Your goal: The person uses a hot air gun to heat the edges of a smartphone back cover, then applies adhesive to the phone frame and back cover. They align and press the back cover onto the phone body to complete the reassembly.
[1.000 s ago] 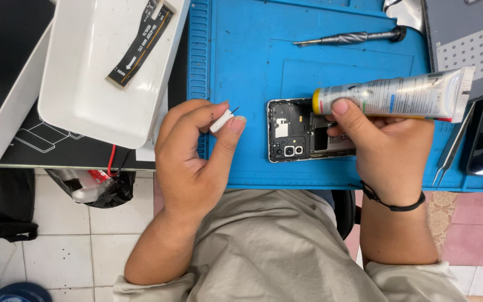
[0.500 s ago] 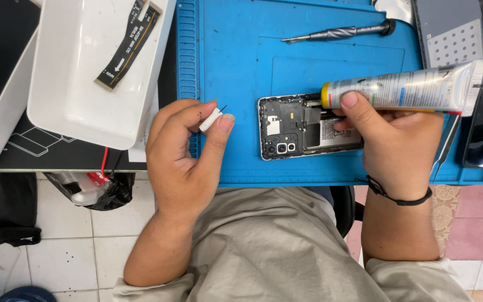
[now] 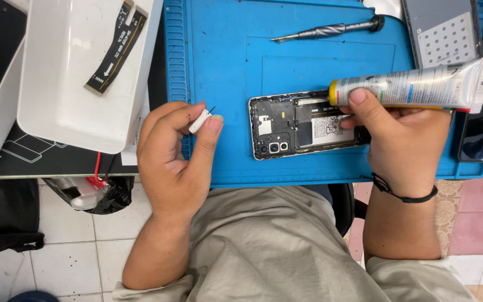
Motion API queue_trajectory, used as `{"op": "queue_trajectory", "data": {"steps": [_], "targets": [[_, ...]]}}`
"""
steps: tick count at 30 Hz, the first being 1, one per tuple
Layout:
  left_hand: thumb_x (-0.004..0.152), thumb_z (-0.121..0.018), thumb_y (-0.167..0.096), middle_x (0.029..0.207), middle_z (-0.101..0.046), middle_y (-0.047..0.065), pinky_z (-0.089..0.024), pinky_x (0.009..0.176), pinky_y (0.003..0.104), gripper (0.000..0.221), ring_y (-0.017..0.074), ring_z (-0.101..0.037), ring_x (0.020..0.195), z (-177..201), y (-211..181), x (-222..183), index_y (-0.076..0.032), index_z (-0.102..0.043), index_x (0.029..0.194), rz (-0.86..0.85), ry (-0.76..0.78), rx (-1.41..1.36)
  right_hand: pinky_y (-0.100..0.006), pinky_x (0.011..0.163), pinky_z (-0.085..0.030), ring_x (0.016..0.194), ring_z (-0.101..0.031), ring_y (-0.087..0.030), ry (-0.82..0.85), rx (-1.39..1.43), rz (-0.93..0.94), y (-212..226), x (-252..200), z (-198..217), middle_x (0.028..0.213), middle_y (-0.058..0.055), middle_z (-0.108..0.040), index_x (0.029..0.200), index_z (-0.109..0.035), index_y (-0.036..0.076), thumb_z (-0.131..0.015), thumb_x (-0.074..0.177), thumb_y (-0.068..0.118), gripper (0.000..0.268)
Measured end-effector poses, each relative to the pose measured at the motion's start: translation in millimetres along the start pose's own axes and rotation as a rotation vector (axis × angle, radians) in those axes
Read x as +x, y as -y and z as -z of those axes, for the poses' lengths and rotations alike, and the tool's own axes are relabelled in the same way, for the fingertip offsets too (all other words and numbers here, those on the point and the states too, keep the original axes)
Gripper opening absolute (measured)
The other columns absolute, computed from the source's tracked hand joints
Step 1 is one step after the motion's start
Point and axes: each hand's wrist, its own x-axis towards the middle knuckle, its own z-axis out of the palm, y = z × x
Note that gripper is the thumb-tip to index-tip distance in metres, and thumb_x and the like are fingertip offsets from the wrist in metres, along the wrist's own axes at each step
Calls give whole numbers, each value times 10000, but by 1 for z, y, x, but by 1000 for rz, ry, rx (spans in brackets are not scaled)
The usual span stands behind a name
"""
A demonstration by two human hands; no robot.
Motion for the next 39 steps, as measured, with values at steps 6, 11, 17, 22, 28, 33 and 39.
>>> {"op": "queue_trajectory", "data": {"steps": [6, 11, 17, 22, 28, 33, 39], "targets": [[1049, -769, -25, 1200, -603, 113, -558, 900, 221, 208, 120, -637, 993, -1, 2, -1, 48, -660, 1210, 13, -3, -24, -281, 691, -626, 825, -729, -187, -6, 20, 17, -4, 1, 7, 1019, -173, -738, 1134, -684, -96, -769, 1057, 32, 172], [1055, -765, -27, 1207, -598, 112, -559, 917, 223, 221, 120, -628, 1005, -2, 2, -2, 48, -656, 1232, 18, -8, -37, -289, 697, -631, 836, -734, -191, -32, 17, 16, -8, 0, 13, 1058, -167, -735, 1117, -689, -94, -770, 1052, 23, 155], [1062, -764, -29, 1213, -598, 112, -556, 928, 226, 199, 122, -620, 1018, -2, 2, -2, 53, -653, 1205, 19, -8, -22, -293, 713, -615, 826, -722, -191, -47, 7, 28, -8, 0, 20, 994, -168, -735, 1052, -693, -105, -774, 1071, 10, 142], [1067, -757, -28, 1216, -598, 110, -572, 938, 227, 189, 120, -631, 1029, -2, 2, -2, 50, -649, 1201, 24, -8, -24, -294, 707, -624, 832, -728, -185, -95, -26, 13, -4, 2, 22, 984, -144, -731, 1055, -687, -73, -771, 1012, 43, 149], [1069, -749, -15, 1224, -590, 109, -577, 962, 229, 184, 119, -640, 1046, -3, 3, -3, 51, -640, 1201, 32, -9, -45, -295, 712, -625, 847, -733, -187, -105, -39, 16, 1, 4, 24, 1002, -150, -731, 1057, -687, -72, -772, 1019, 52, 155], [1072, -747, -11, 1224, -590, 108, -576, 960, 228, 177, 116, -641, 1039, -3, 4, -3, 52, -639, 1197, 37, -12, -47, -302, 706, -621, 843, -727, -188, -121, -32, 3, 1, 5, 27, 1001, -145, -729, 1045, -685, -64, -766, 997, 55, 152], [1071, -747, -6, 1231, -586, 105, -574, 968, 227, 178, 115, -640, 1047, -3, 4, -4, 52, -641, 1201, 50, -15, -51, -308, 703, -620, 836, -725, -189, -143, -26, -2, -1, 5, 34, 1010, -151, -730, 1051, -685, -64, -769, 1002, 59, 157]]}}
